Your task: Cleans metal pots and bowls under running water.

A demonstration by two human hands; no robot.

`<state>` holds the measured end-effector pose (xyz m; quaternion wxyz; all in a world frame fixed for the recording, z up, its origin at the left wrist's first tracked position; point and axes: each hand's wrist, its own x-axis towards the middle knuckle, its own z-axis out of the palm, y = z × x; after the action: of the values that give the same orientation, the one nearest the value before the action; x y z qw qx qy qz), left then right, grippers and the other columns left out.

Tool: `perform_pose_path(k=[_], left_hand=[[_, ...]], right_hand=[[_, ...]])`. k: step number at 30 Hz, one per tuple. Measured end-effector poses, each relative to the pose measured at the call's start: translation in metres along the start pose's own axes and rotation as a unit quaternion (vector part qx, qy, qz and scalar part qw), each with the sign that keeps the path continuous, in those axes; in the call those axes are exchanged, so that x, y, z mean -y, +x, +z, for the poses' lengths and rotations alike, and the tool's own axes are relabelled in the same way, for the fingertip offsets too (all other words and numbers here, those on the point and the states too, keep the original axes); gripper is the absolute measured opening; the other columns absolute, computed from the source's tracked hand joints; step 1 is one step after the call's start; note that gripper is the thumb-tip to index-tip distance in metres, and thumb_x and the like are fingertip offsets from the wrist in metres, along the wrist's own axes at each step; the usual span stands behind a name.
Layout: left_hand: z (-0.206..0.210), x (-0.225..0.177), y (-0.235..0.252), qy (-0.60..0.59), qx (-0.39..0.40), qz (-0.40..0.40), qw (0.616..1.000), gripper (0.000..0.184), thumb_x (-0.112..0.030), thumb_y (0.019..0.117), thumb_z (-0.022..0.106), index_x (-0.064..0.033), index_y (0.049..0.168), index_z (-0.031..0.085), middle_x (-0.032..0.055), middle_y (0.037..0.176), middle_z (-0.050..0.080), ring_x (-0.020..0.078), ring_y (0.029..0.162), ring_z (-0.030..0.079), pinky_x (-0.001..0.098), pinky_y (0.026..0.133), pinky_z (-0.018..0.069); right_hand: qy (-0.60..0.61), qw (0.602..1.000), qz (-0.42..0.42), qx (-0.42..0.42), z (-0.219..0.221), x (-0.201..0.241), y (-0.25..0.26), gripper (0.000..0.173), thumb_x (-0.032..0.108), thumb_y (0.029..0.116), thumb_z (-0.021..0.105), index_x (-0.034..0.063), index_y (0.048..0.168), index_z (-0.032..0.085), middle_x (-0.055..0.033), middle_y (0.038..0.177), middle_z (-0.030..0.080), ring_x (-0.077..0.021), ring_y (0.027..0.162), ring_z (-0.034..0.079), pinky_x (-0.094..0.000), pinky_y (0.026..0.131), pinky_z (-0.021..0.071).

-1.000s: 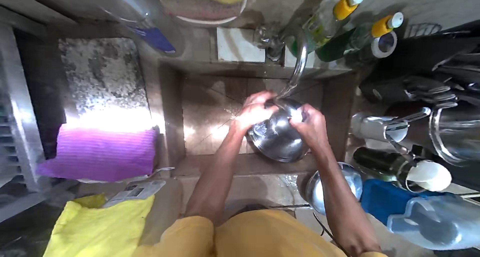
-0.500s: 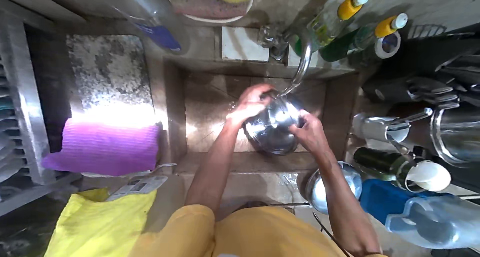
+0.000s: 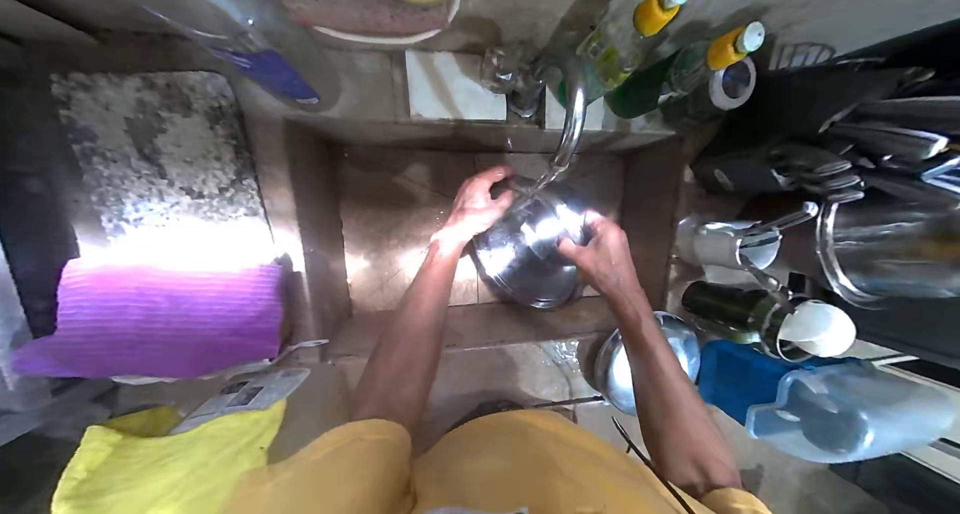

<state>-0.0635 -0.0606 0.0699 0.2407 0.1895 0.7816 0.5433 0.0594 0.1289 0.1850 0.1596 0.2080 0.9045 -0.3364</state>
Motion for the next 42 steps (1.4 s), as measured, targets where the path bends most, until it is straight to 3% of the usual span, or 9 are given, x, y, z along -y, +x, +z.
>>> perform_pose_path(k=[3,8,13,16,22,26,33,37,42], left_hand=[[0.007,-0.032,0.004,0.104,0.072,0.078,0.989,0.034,-0.026,0.0915,0.069,-0.0123,0.123,0.072,0.0092,0.124,0.070,0.0252,0.121,0.063,0.0490,0.105,0.0492],[0.004,0.041,0.003,-0.067,-0.021,-0.059,0.996,0.036,-0.021,0.1025,0.061,-0.0005,0.132,0.063,0.0175,0.129,0.067,0.0228,0.123,0.063,0.0420,0.110,0.0470],[0.024,0.068,-0.030,-0.154,-0.089,-0.121,0.977,0.033,-0.033,0.0945,0.072,-0.0007,0.094,0.066,0.0087,0.086,0.064,0.0152,0.080,0.061,0.0379,0.077,0.0531],[0.025,0.057,-0.051,-0.328,-0.122,-0.189,0.917,0.025,-0.008,0.0912,0.072,0.0014,0.114,0.067,0.0100,0.101,0.070,0.0155,0.090,0.068,0.0380,0.084,0.0592],[0.023,0.020,-0.063,-0.352,-0.234,-0.167,0.891,0.049,0.007,0.0815,0.063,0.0022,0.130,0.062,0.0141,0.113,0.072,0.0184,0.096,0.071,0.0393,0.085,0.0615],[0.017,0.008,-0.063,-0.272,-0.231,-0.157,0.921,0.045,0.004,0.0797,0.066,0.0007,0.124,0.067,0.0130,0.108,0.074,0.0171,0.094,0.072,0.0391,0.085,0.0615],[0.033,0.006,-0.065,-0.193,-0.275,-0.119,0.934,0.021,-0.006,0.0738,0.068,-0.0025,0.094,0.072,0.0074,0.092,0.073,0.0143,0.086,0.070,0.0385,0.078,0.0590],[0.016,-0.010,-0.067,-0.105,-0.242,-0.152,0.953,0.027,-0.006,0.0782,0.068,-0.0017,0.104,0.075,0.0094,0.110,0.076,0.0154,0.102,0.071,0.0403,0.092,0.0573],[0.011,-0.018,-0.063,-0.023,-0.189,-0.182,0.965,0.023,-0.012,0.0810,0.067,-0.0012,0.100,0.074,0.0134,0.105,0.074,0.0239,0.098,0.071,0.0499,0.087,0.0555]], right_hand=[[0.006,1.000,-0.025,0.007,0.003,0.001,0.008,0.014,0.020,0.0890,0.070,0.0094,0.094,0.063,-0.0108,0.073,0.060,-0.0279,0.063,0.059,-0.0515,0.053,0.0460],[0.056,0.998,0.005,0.011,-0.006,-0.011,-0.009,0.014,0.013,0.0864,0.071,0.0087,0.097,0.063,-0.0089,0.074,0.061,-0.0233,0.061,0.059,-0.0464,0.054,0.0479],[0.304,0.947,0.067,-0.076,-0.011,-0.032,-0.004,0.009,0.008,0.0872,0.067,0.0143,0.091,0.063,-0.0012,0.070,0.059,-0.0106,0.056,0.053,-0.0296,0.050,0.0471],[0.372,0.919,0.090,-0.095,-0.007,-0.044,0.007,0.006,0.011,0.0919,0.066,0.0143,0.095,0.062,-0.0015,0.075,0.064,-0.0110,0.061,0.061,-0.0314,0.056,0.0552],[-0.046,0.971,-0.112,-0.206,0.028,-0.038,0.008,0.050,0.020,0.0927,0.064,-0.0009,0.138,0.056,-0.0245,0.143,0.053,-0.0388,0.132,0.052,-0.0540,0.106,0.0458],[-0.104,0.980,-0.165,-0.043,0.085,-0.030,0.045,0.031,0.021,0.0908,0.067,0.0081,0.118,0.072,-0.0164,0.128,0.065,-0.0332,0.118,0.064,-0.0513,0.096,0.0550],[0.120,0.985,-0.113,0.047,0.159,-0.002,0.065,0.044,0.013,0.0965,0.061,-0.0008,0.138,0.056,-0.0207,0.124,0.067,-0.0295,0.111,0.067,-0.0482,0.098,0.0552],[-0.219,0.930,-0.073,0.286,0.126,-0.035,0.063,0.031,0.032,0.0996,0.059,0.0067,0.113,0.072,-0.0181,0.116,0.070,-0.0364,0.114,0.065,-0.0609,0.096,0.0504],[-0.267,0.934,-0.205,0.118,0.096,-0.045,0.101,0.041,0.011,0.0929,0.065,0.0110,0.134,0.065,-0.0220,0.139,0.058,-0.0415,0.130,0.054,-0.0587,0.107,0.0442]])
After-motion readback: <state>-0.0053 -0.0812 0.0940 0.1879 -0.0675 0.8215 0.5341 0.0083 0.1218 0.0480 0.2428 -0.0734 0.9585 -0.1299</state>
